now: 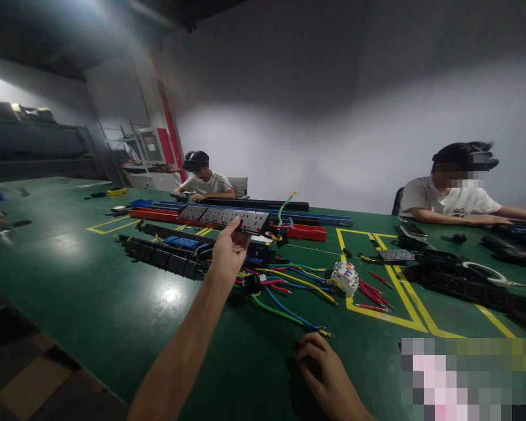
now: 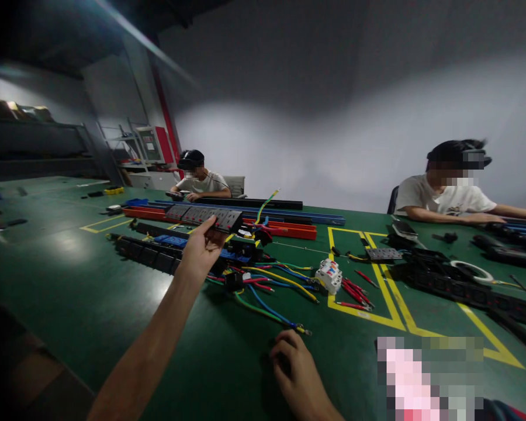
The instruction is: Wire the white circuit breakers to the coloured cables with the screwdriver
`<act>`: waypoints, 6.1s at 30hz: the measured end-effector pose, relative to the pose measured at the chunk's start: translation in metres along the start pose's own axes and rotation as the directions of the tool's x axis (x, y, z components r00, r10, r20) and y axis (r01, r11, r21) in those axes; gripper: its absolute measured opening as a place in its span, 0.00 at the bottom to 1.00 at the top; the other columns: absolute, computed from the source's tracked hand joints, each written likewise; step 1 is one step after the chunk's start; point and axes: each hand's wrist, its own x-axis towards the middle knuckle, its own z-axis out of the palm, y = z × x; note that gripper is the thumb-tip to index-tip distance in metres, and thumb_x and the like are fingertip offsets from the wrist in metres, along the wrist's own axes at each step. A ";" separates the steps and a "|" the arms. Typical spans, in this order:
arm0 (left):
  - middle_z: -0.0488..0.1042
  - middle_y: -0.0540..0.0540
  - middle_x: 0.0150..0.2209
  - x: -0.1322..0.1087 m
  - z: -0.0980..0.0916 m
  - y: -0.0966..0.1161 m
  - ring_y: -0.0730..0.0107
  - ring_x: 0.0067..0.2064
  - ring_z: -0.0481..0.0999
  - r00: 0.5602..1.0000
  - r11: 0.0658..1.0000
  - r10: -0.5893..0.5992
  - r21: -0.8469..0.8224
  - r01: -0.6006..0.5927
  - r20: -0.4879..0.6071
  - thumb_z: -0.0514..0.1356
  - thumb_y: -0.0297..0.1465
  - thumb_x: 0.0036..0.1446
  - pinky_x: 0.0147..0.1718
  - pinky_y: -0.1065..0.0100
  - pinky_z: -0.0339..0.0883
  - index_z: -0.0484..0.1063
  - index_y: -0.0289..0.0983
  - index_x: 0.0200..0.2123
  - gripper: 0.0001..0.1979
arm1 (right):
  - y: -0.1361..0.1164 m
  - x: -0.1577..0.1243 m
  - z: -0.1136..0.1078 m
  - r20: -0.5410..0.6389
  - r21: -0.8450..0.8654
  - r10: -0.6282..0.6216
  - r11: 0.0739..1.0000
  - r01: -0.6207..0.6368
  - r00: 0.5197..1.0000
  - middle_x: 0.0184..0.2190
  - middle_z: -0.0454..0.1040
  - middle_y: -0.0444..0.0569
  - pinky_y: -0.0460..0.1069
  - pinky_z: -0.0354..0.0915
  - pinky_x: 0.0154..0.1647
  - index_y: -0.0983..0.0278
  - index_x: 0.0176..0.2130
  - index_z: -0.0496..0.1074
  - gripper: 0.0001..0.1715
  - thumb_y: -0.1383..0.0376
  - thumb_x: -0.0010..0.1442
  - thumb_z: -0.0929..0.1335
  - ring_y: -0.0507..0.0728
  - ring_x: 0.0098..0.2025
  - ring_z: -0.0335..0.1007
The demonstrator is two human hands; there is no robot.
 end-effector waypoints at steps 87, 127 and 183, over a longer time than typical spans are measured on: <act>0.65 0.42 0.55 -0.099 -0.184 -0.122 0.53 0.61 0.59 0.640 -0.070 0.072 0.644 -0.762 0.765 0.60 0.39 0.61 0.65 0.45 0.35 0.63 0.43 0.56 0.22 | 0.023 0.004 -0.017 -0.143 -0.205 -0.024 0.979 -0.006 0.989 0.43 0.71 0.50 0.51 0.64 0.47 0.61 0.39 0.73 0.10 0.66 0.63 0.62 0.56 0.45 0.68; 0.74 0.42 0.37 -0.115 -0.087 -0.153 0.55 0.42 0.71 0.321 -0.026 -0.127 0.320 -0.947 0.939 0.57 0.34 0.61 0.45 0.55 0.62 0.73 0.37 0.39 0.08 | 0.124 0.075 -0.077 -0.776 -0.361 0.081 0.755 -0.547 0.625 0.48 0.68 0.59 0.54 0.60 0.48 0.63 0.60 0.65 0.28 0.57 0.63 0.64 0.65 0.50 0.64; 0.76 0.45 0.36 -0.114 -0.088 -0.148 0.62 0.39 0.71 0.289 0.026 -0.198 0.300 -0.954 0.937 0.50 0.30 0.67 0.45 0.58 0.60 0.73 0.37 0.38 0.12 | 0.018 -0.003 -0.054 -0.149 0.321 0.245 0.928 -0.188 0.958 0.42 0.75 0.50 0.52 0.69 0.44 0.63 0.43 0.67 0.18 0.58 0.56 0.71 0.57 0.45 0.73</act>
